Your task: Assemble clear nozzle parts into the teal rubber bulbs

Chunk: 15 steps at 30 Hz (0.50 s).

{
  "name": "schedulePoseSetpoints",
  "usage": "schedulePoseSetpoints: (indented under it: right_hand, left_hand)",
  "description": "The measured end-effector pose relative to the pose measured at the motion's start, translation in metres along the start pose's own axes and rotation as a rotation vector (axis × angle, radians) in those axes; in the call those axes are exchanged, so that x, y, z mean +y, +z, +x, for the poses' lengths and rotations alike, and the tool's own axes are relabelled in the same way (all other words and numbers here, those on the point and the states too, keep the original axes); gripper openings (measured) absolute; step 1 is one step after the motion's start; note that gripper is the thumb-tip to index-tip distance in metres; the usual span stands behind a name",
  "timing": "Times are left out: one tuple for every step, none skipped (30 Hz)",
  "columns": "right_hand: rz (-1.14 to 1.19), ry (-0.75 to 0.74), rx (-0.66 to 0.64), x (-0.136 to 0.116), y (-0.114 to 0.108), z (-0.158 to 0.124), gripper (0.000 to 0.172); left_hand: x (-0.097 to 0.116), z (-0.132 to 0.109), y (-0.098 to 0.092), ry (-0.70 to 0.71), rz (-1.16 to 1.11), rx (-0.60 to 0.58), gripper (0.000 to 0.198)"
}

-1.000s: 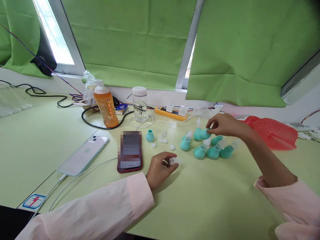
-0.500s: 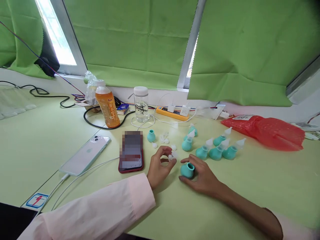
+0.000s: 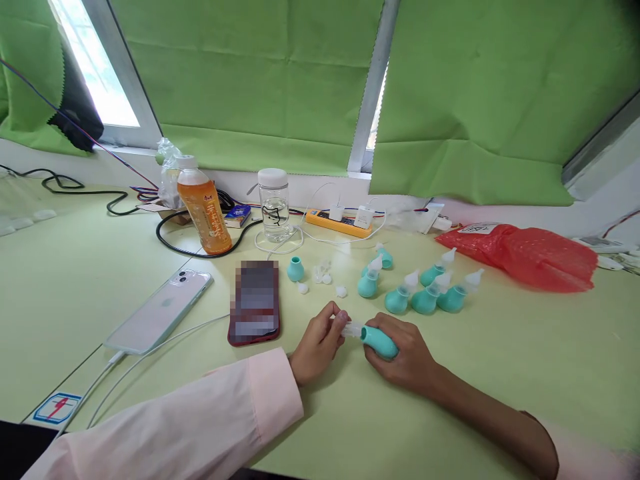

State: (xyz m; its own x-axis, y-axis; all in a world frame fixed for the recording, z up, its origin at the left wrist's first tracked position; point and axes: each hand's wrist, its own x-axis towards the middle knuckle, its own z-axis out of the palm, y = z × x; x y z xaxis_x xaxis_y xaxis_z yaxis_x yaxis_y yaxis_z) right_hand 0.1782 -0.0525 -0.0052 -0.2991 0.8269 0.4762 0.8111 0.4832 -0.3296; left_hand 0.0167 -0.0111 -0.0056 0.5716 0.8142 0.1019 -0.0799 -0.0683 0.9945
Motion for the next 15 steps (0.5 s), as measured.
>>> schedulePoseSetpoints:
  right_hand:
    - [-0.020,-0.023,-0.011,-0.001,0.001,0.001,0.010]
    - [-0.031,-0.041,-0.021,-0.003,0.002,0.002,0.008]
    - [-0.037,-0.051,-0.025,-0.005,0.003,0.003,0.006]
    - [-0.039,-0.054,-0.022,-0.007,0.004,0.005,0.006]
    - [-0.043,-0.052,-0.012,-0.010,0.005,0.007,0.006]
    - [-0.051,-0.050,0.001,-0.012,0.006,0.009,0.006]
    - [-0.069,-0.052,0.014,-0.014,0.007,0.011,0.006]
    - [-0.099,-0.060,0.027,-0.015,0.008,0.012,0.007]
    - [-0.139,-0.074,0.036,-0.016,0.009,0.013,0.008]
    - [-0.185,-0.092,0.046,-0.017,0.009,0.014,0.009]
    - [-0.232,-0.113,0.057,-0.018,0.010,0.014,0.010]
    - [-0.277,-0.134,0.069,-0.019,0.010,0.014,0.011]
    - [-0.317,-0.151,0.081,-0.020,0.010,0.014,0.012]
    - [-0.351,-0.163,0.091,-0.022,0.010,0.014,0.013]
    - [-0.379,-0.170,0.101,-0.023,0.010,0.015,0.013]
  left_hand:
    - [-0.001,0.000,0.000,0.015,0.077,0.025,0.028]
    - [-0.001,0.000,-0.001,0.035,0.163,0.052,0.029]
    - [-0.002,0.001,-0.002,0.060,0.253,0.081,0.031]
    - [-0.002,0.001,-0.003,0.084,0.340,0.110,0.033]
    - [-0.002,0.002,-0.005,0.106,0.430,0.138,0.034]
    - [-0.002,0.003,-0.006,0.123,0.516,0.161,0.036]
    - [-0.002,0.004,-0.008,0.134,0.591,0.178,0.036]
    - [-0.002,0.004,-0.010,0.139,0.649,0.192,0.036]
    - [-0.002,0.005,-0.011,0.140,0.690,0.201,0.035]
    - [-0.001,0.005,-0.012,0.141,0.713,0.206,0.035]
    - [-0.001,0.006,-0.012,0.143,0.720,0.210,0.035]
    - [-0.001,0.006,-0.012,0.144,0.716,0.216,0.034]
    - [-0.001,0.006,-0.012,0.145,0.714,0.223,0.034]
    - [-0.001,0.006,-0.011,0.145,0.708,0.238,0.034]
    - [0.000,0.005,-0.011,0.147,0.701,0.260,0.034]
